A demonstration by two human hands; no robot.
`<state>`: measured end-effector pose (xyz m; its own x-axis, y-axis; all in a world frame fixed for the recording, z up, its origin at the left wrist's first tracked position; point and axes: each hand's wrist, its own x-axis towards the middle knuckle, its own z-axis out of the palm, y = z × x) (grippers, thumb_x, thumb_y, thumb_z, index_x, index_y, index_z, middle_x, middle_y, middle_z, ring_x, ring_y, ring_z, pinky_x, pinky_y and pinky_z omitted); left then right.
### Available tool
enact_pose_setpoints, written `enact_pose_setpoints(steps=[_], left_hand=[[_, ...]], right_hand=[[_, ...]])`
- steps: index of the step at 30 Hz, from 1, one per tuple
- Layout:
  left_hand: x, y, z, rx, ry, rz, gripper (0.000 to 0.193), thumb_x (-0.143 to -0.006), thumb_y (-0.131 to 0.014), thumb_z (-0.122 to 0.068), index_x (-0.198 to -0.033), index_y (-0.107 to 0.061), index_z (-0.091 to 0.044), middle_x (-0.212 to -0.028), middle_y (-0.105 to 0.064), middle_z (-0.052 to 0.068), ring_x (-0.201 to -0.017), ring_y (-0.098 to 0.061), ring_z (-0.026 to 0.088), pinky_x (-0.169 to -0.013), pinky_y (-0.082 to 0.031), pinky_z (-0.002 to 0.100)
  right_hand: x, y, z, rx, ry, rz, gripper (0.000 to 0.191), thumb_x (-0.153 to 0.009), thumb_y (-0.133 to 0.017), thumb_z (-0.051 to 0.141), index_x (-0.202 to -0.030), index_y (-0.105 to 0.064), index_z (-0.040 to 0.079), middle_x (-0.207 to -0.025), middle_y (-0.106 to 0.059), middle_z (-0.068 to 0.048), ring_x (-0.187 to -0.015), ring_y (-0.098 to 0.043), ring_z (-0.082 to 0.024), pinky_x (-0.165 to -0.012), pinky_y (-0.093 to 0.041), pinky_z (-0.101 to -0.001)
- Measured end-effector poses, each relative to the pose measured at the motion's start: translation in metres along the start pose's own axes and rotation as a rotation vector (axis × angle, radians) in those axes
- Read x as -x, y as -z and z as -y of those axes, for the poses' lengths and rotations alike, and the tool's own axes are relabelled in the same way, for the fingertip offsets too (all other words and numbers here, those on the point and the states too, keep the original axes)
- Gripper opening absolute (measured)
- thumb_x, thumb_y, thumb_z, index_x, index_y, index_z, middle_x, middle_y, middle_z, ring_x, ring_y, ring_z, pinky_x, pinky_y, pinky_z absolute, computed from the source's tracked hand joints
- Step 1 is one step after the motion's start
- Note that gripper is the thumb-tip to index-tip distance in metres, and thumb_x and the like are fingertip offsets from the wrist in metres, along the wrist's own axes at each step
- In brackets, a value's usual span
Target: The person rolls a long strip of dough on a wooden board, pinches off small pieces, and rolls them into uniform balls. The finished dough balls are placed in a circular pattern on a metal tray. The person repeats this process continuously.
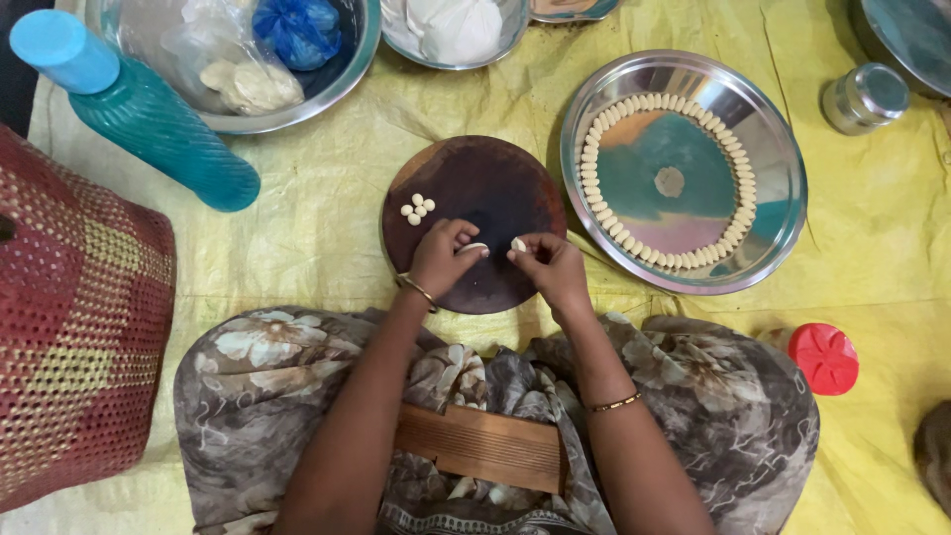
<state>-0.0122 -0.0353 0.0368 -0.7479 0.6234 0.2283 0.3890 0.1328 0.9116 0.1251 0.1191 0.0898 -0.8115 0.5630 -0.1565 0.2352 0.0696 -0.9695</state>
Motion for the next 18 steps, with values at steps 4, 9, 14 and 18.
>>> enact_pose_setpoints(steps=[4, 9, 14, 18], left_hand=[[0.006, -0.012, -0.016, -0.332, 0.075, -0.157, 0.020, -0.085, -0.081, -0.021, -0.086, -0.068, -0.006, -0.087, -0.066, 0.010, -0.080, -0.065, 0.024, -0.071, -0.053, 0.036], [0.006, -0.033, -0.028, 0.504, 0.187, -0.192, 0.021, -0.105, -0.065, -0.024, -0.108, -0.068, -0.004, -0.101, -0.069, 0.009, -0.091, -0.066, 0.017, -0.083, -0.055, 0.032], [0.015, -0.036, -0.040, 1.174, 0.428, -0.101, 0.026, -0.108, -0.055, -0.022, -0.119, -0.063, 0.000, -0.112, -0.070, 0.012, -0.106, -0.068, 0.020, -0.098, -0.056, 0.033], [0.015, -0.020, -0.044, 1.256, 0.387, -0.082, 0.022, -0.103, -0.056, -0.009, -0.122, -0.061, 0.000, -0.123, -0.069, 0.016, -0.116, -0.066, 0.024, -0.104, -0.055, 0.036]], right_hand=[[0.002, -0.006, 0.005, 0.053, 0.020, -0.009, 0.017, -0.089, -0.074, 0.007, -0.105, -0.077, 0.001, -0.084, -0.074, 0.002, -0.073, -0.062, -0.003, -0.065, -0.049, -0.0197], [0.012, -0.021, 0.009, 0.022, 0.074, 0.015, 0.012, -0.089, -0.079, 0.008, -0.098, -0.078, 0.000, -0.080, -0.071, -0.001, -0.070, -0.058, -0.007, -0.062, -0.047, -0.0220], [0.033, -0.047, 0.025, 0.206, 0.338, -0.034, 0.011, -0.083, -0.079, 0.003, -0.091, -0.072, -0.002, -0.084, -0.071, -0.007, -0.073, -0.065, -0.012, -0.067, -0.053, -0.0273], [0.048, -0.050, 0.045, 0.413, 0.586, -0.029, 0.015, -0.083, -0.075, 0.000, -0.098, -0.073, 0.000, -0.093, -0.069, -0.012, -0.085, -0.069, -0.024, -0.076, -0.055, -0.0356]])
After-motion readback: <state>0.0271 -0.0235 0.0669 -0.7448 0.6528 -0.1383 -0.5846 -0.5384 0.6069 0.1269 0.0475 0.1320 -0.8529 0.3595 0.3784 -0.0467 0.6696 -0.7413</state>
